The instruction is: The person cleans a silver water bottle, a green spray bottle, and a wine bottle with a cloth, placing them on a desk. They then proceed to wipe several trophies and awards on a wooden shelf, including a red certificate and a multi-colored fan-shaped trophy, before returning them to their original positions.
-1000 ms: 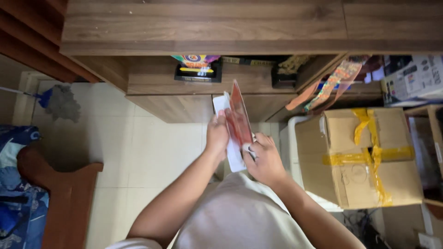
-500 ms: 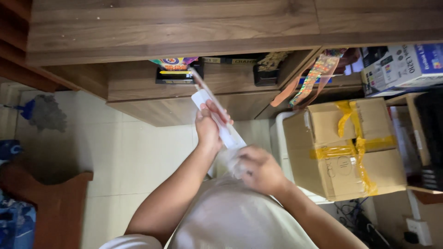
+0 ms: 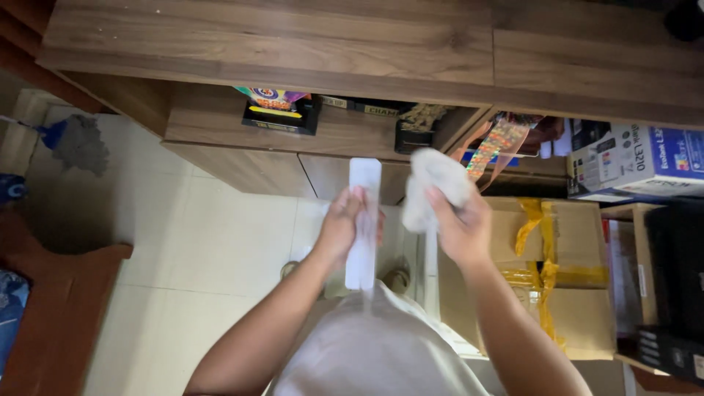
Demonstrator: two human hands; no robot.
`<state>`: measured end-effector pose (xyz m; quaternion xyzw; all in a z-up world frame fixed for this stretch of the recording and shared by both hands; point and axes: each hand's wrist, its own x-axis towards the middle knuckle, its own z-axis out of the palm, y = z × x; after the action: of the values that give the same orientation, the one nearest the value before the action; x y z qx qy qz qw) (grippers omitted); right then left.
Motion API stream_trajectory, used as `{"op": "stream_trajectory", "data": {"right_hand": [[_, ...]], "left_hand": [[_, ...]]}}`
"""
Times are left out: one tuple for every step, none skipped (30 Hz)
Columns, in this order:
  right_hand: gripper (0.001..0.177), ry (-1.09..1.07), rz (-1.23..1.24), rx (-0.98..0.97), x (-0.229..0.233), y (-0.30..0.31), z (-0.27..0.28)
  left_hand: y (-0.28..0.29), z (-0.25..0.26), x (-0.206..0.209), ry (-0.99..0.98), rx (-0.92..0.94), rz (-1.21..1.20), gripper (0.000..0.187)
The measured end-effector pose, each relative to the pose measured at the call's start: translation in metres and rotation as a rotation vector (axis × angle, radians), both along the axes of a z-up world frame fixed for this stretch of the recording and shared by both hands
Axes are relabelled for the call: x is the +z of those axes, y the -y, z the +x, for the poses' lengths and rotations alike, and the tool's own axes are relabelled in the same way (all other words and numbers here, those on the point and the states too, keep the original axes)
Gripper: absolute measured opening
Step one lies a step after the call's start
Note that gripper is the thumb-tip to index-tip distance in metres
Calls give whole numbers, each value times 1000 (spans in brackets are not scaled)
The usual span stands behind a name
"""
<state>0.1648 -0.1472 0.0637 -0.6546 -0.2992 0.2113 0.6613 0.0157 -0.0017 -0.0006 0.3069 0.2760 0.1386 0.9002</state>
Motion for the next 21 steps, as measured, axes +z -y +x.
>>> {"op": "stream_trajectory", "data": {"right_hand": [[35,-9,31,17,-18,-12,8],[34,-18,62,33,-35,-25,16],[34,-9,71,32,-29,-33,17],[30,289,28,97,-23,-41,17],[26,583,-19,160,-17,-50,16],[26,589,-12,157,-24,-55,18],[24,388,-57,226,-32,-59,18],[23,186,-102,295,-41,-64,17],[23,188,-104,285,-63,-61,20],[22,109,-86,217,-86,-59,22],[21,30,-68,144,-109,-55,23],[21,34,-71,128,-121,-43,20],[21,-162,-134,93,-132,-35,19],[22,-359,-192,58,-142,-27,16],[22,-349,-180,37,-135,-21,6],[29,-338,-489,109,-129,-16,-5],[37,-330,-801,177,-122,-10,-18],[37,-330,-793,149,-125,-8,-32],[38,-254,-484,389,-128,-5,-46],[40,-164,-173,619,-132,-3,-60],[40,-143,-183,585,-119,0,-83]], "left_hand": [[10,4,-4,-48,23,161,40],[20,7,-7,-95,45,322,35],[25,8,5,-86,46,332,35],[30,9,18,-98,2,505,34],[34,7,31,-114,-41,678,35],[34,5,31,-109,-39,686,35],[33,0,29,-121,-32,489,34],[32,-5,28,-133,-25,292,33],[28,-10,17,-128,-35,292,33],[23,-16,6,-163,7,264,33],[19,-21,-5,-198,44,234,34],[14,-27,4,-192,29,233,34],[6,-30,14,-222,39,111,33],[-4,-34,25,-254,49,-10,33],[-11,-39,23,-242,28,0,33],[-20,-43,22,-209,56,-6,30],[-28,-48,21,-177,78,-16,28],[-38,-53,13,-167,53,-10,28],[-47,-57,5,-113,80,-22,29],[-56,-61,-3,-59,107,-36,31],[-61,-61,3,-34,74,-42,31]]}}
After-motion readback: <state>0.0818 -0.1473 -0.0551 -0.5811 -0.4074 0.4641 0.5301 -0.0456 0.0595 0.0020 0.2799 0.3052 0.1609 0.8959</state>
